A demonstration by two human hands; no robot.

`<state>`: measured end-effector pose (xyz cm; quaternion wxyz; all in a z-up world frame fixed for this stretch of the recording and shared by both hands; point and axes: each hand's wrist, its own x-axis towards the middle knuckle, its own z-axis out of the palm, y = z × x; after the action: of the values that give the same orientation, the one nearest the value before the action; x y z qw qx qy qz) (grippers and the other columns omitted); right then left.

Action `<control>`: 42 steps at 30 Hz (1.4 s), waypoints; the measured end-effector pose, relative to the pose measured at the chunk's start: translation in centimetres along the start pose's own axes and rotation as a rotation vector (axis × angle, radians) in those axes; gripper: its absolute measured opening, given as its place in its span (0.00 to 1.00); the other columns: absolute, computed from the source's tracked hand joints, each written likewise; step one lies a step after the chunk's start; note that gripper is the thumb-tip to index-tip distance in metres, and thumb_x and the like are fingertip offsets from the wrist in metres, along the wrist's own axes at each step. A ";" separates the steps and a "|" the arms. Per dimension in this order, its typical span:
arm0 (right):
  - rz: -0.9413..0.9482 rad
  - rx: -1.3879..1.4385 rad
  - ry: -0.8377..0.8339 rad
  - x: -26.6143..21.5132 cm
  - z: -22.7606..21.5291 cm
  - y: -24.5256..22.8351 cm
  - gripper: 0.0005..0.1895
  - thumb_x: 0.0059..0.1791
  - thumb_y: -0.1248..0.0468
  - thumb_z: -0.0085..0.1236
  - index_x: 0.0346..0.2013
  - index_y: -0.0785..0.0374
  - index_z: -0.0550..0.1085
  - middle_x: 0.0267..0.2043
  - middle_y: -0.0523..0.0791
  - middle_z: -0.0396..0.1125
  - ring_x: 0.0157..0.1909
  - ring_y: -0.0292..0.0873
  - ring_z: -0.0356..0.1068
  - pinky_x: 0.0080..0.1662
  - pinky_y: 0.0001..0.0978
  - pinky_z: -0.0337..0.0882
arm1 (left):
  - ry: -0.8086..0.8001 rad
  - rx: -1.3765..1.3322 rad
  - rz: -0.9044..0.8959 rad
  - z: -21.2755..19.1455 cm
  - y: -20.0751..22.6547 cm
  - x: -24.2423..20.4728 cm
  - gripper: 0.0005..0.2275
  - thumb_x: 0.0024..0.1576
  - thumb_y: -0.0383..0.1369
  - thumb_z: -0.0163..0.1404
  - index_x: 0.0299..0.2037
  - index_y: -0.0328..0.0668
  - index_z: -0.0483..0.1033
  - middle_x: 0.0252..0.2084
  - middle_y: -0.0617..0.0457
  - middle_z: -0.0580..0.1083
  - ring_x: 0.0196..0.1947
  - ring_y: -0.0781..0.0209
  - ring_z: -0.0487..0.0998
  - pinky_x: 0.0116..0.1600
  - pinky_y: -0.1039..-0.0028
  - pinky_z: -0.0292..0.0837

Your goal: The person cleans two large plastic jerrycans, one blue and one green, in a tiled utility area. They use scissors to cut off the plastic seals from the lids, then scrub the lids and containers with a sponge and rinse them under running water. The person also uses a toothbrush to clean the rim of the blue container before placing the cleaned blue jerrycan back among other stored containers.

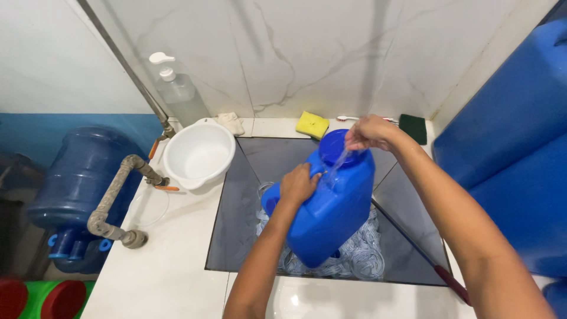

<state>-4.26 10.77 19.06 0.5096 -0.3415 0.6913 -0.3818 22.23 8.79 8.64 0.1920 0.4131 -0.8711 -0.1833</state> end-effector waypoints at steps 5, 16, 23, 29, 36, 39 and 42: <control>-0.006 0.180 -0.102 0.4 -0.5 -0.6 0.11 0.53 0.73 0.41 0.38 0.77 0.73 0.37 0.57 0.72 0.38 0.49 0.78 0.43 0.35 0.81 | 0.167 0.295 0.338 3.8 3.1 3.4 0.12 0.58 0.38 0.50 0.46 0.39 0.76 0.43 0.45 0.77 0.46 0.46 0.78 0.53 0.55 0.72; -0.155 0.086 -0.036 1.1 -1.7 0.8 0.07 0.50 0.73 0.46 0.33 0.73 0.73 0.32 0.49 0.71 0.33 0.44 0.75 0.39 0.33 0.80 | 0.243 0.275 0.555 9.6 8.4 4.9 0.10 0.59 0.35 0.51 0.45 0.37 0.73 0.41 0.45 0.77 0.46 0.48 0.79 0.54 0.59 0.72; -0.199 -0.161 -0.015 2.1 -1.8 1.6 0.10 0.51 0.71 0.45 0.28 0.68 0.74 0.23 0.47 0.68 0.23 0.38 0.66 0.27 0.29 0.66 | -0.355 0.144 0.112 4.5 5.3 5.7 0.22 0.48 0.53 0.57 0.41 0.43 0.82 0.42 0.40 0.80 0.44 0.40 0.81 0.50 0.52 0.75; -0.222 -0.148 -0.050 1.7 -1.0 1.6 0.11 0.51 0.70 0.44 0.28 0.69 0.74 0.23 0.49 0.70 0.22 0.42 0.71 0.29 0.33 0.74 | -0.233 0.039 -0.142 1.9 -1.5 0.4 0.19 0.48 0.37 0.53 0.49 0.39 0.79 0.48 0.34 0.78 0.50 0.36 0.79 0.56 0.52 0.73; -0.267 -0.107 -0.105 3.4 -0.1 2.5 0.11 0.50 0.72 0.44 0.28 0.71 0.74 0.24 0.50 0.70 0.22 0.42 0.70 0.28 0.35 0.73 | -0.030 -0.025 -0.318 -2.5 -0.1 -7.8 0.17 0.50 0.40 0.53 0.48 0.44 0.80 0.39 0.34 0.79 0.43 0.32 0.79 0.50 0.50 0.72; -0.264 -0.112 -0.120 3.4 -0.1 3.3 0.09 0.49 0.74 0.45 0.28 0.71 0.75 0.25 0.51 0.71 0.23 0.43 0.69 0.28 0.36 0.71 | -0.050 0.038 -0.383 -5.5 1.6 -10.5 0.17 0.50 0.46 0.57 0.42 0.43 0.81 0.37 0.35 0.78 0.42 0.34 0.79 0.48 0.51 0.73; -0.254 0.000 -0.141 3.9 -0.4 3.7 0.07 0.48 0.74 0.47 0.29 0.72 0.74 0.28 0.52 0.72 0.26 0.43 0.73 0.31 0.35 0.76 | -0.038 0.102 -0.329 -9.3 2.2 -12.6 0.17 0.47 0.46 0.58 0.41 0.47 0.82 0.35 0.36 0.78 0.40 0.35 0.79 0.45 0.52 0.74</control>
<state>-5.87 9.25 14.17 0.5046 -0.4520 0.6051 -0.4183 32.72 18.55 15.40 0.1215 0.5556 -0.8036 -0.1755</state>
